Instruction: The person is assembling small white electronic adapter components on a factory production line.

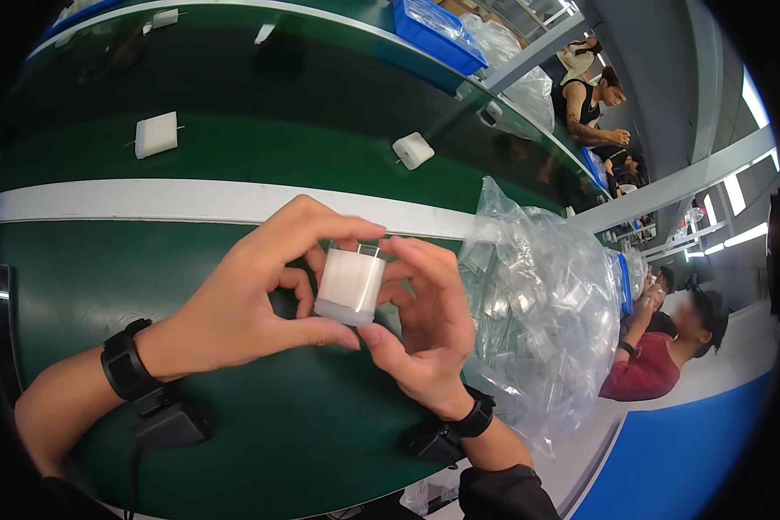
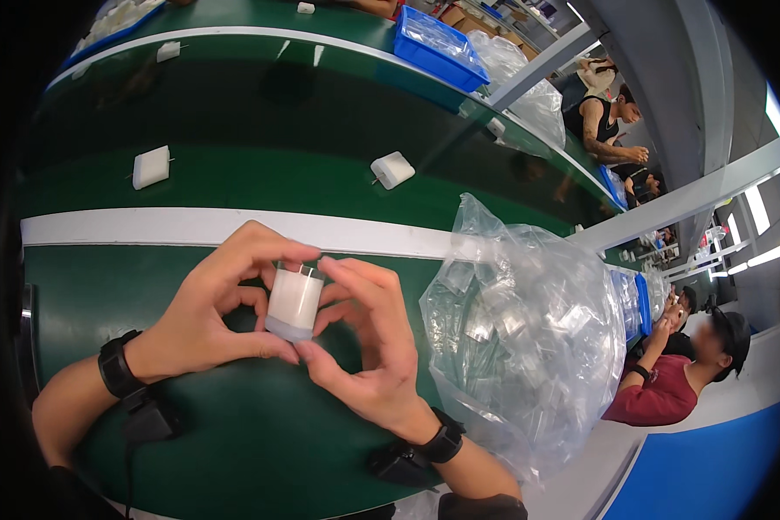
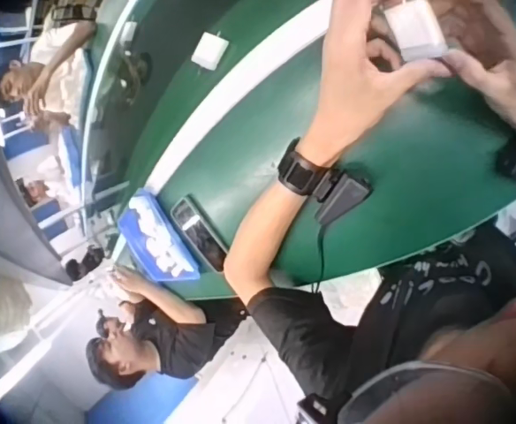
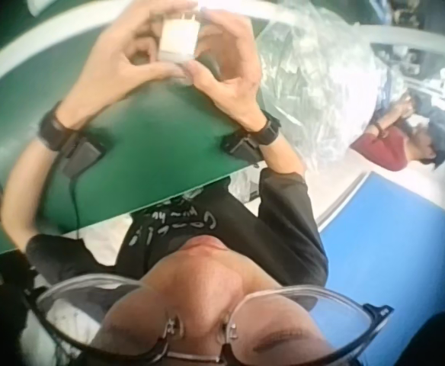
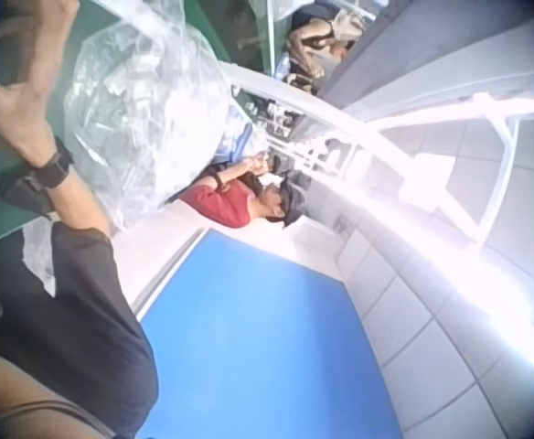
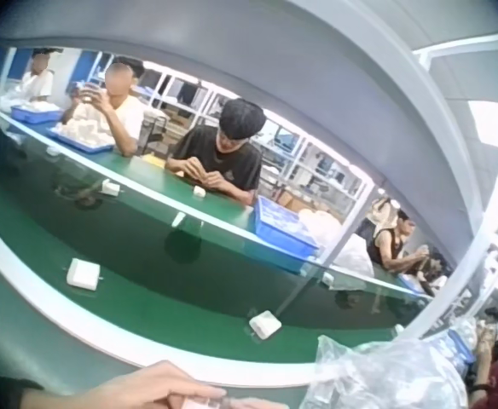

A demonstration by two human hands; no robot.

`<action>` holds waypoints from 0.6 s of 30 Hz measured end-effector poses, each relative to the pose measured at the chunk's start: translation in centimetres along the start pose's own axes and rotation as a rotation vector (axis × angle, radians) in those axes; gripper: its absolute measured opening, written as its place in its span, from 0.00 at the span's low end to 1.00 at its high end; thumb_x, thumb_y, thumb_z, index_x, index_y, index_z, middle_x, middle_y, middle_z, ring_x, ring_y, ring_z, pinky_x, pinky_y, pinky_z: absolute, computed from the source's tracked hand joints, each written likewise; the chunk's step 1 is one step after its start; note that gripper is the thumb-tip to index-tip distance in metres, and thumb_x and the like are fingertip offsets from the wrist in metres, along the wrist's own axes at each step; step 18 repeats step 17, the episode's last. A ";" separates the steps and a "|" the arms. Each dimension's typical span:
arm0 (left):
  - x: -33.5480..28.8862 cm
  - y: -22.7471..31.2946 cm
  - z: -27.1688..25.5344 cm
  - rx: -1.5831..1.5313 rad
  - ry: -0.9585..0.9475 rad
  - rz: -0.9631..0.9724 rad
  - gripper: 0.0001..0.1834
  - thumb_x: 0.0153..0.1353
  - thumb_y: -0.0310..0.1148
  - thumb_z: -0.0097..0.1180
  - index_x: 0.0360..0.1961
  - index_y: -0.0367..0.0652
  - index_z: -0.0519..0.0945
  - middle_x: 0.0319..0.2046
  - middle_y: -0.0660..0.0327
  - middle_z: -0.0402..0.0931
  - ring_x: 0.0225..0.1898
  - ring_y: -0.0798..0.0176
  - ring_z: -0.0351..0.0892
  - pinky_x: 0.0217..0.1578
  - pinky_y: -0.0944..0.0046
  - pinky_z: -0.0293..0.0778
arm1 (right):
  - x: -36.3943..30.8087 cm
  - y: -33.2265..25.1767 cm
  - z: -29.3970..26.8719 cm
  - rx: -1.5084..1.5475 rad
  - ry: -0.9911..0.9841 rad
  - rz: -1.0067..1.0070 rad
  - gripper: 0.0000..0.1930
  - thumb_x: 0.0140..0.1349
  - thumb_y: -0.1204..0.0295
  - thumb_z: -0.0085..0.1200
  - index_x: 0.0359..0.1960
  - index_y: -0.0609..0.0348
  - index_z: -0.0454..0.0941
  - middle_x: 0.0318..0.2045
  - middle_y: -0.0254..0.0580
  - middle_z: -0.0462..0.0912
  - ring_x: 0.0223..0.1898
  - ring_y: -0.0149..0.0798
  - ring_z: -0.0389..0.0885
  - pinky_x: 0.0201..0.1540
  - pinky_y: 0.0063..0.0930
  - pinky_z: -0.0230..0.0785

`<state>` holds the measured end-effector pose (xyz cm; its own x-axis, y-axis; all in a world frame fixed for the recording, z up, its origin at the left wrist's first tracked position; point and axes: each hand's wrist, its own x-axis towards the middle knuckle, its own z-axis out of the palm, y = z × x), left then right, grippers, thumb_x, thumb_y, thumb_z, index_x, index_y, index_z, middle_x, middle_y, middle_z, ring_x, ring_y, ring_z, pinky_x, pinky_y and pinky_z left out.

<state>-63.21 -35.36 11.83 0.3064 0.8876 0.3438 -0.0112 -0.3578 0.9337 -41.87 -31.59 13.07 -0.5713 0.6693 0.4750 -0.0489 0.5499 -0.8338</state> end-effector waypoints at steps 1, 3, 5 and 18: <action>0.0 -0.5 0.2 -0.122 0.066 -0.012 0.38 0.47 0.21 0.74 0.59 0.40 0.68 0.54 0.59 0.66 0.44 0.69 0.73 0.38 0.72 0.75 | -0.1 0.1 0.0 0.068 -0.020 0.057 0.37 0.51 0.85 0.63 0.66 0.66 0.64 0.57 0.47 0.64 0.49 0.37 0.74 0.46 0.29 0.75; 0.0 -0.7 0.3 -0.242 0.134 -0.026 0.38 0.44 0.20 0.76 0.57 0.41 0.69 0.53 0.59 0.66 0.45 0.69 0.72 0.37 0.72 0.75 | 0.0 0.3 0.1 0.125 -0.008 0.076 0.37 0.51 0.86 0.62 0.66 0.66 0.64 0.57 0.47 0.63 0.50 0.37 0.74 0.47 0.30 0.76; 0.0 -0.7 0.1 -0.163 0.126 0.051 0.33 0.43 0.21 0.78 0.48 0.41 0.70 0.52 0.58 0.67 0.43 0.70 0.74 0.37 0.72 0.76 | 0.0 0.4 0.2 0.183 0.004 0.095 0.37 0.51 0.87 0.62 0.66 0.67 0.64 0.57 0.47 0.62 0.50 0.37 0.75 0.47 0.31 0.76; -1.2 -0.3 0.3 0.081 0.065 0.199 0.27 0.48 0.36 0.78 0.26 0.46 0.64 0.45 0.54 0.69 0.29 0.68 0.70 0.29 0.68 0.76 | -0.7 0.0 0.5 -0.036 -0.004 -0.029 0.35 0.45 0.80 0.72 0.59 0.69 0.72 0.47 0.42 0.66 0.47 0.33 0.76 0.50 0.27 0.82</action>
